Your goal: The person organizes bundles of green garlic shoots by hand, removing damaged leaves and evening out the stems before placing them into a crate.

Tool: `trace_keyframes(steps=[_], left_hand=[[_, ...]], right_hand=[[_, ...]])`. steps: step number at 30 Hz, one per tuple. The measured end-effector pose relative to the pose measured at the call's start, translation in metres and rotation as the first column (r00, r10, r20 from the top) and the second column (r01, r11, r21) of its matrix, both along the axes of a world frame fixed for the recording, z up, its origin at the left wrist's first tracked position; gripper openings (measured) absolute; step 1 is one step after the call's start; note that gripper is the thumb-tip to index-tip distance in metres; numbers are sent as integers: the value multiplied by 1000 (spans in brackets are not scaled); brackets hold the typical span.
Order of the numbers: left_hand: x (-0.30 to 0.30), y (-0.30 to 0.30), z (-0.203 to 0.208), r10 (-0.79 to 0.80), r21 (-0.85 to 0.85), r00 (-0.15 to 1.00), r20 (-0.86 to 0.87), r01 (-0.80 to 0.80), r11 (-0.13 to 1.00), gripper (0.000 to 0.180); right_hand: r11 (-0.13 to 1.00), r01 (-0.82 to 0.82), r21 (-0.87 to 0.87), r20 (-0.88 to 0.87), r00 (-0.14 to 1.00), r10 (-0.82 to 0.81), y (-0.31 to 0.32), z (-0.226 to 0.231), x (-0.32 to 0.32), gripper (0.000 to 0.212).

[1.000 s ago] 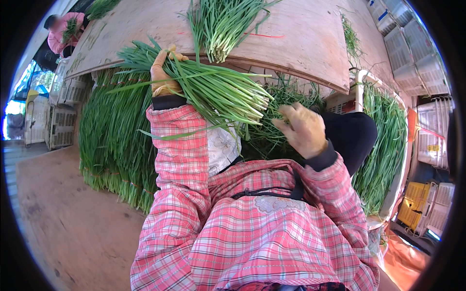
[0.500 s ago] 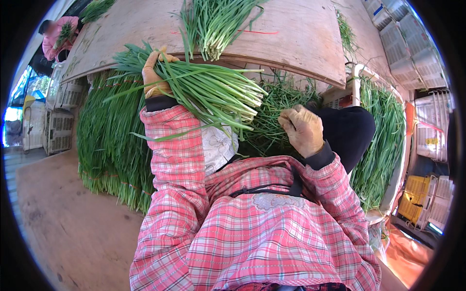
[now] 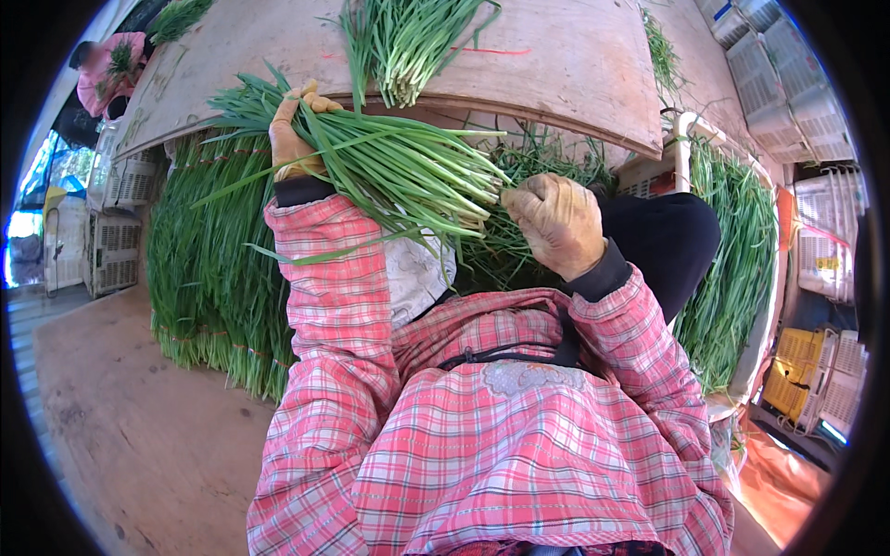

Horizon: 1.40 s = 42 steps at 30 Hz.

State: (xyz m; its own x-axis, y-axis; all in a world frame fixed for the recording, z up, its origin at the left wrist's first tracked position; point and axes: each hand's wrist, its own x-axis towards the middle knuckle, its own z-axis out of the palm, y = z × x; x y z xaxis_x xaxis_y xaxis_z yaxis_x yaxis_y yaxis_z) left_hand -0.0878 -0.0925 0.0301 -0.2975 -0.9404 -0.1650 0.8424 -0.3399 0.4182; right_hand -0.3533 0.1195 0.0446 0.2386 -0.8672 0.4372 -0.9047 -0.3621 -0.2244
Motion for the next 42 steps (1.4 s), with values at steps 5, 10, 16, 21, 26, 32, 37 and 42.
trace_keyframes(steps=[5,10,16,21,26,32,37,42], left_hand=[[-7,5,9,-28,-24,943,333,38,999,16],[-7,-1,0,-108,-24,978,178,114,993,15],[17,-10,-9,38,27,997,66,-40,999,24],[17,-9,-12,88,34,990,-113,-84,996,26],[23,-22,-29,138,-47,982,-126,-145,988,26],[54,-14,-21,-322,-116,886,-335,301,947,25],[73,-24,-28,-418,-172,871,-257,385,907,27],[61,-25,-29,-220,-151,950,-224,189,970,32]], right_hand=[[988,-51,-142,-252,968,13,-14,1,10,39],[992,-118,-46,-101,989,113,-23,-2,11,29],[943,58,329,183,975,-124,10,-17,-18,20],[874,-175,453,785,543,-298,15,-40,15,78],[725,-452,519,825,43,-564,-7,-31,45,38],[833,-379,402,913,93,-398,39,-29,-24,26],[720,159,675,233,880,-413,47,-72,-65,30],[872,34,488,465,836,-292,15,-48,-27,72]])
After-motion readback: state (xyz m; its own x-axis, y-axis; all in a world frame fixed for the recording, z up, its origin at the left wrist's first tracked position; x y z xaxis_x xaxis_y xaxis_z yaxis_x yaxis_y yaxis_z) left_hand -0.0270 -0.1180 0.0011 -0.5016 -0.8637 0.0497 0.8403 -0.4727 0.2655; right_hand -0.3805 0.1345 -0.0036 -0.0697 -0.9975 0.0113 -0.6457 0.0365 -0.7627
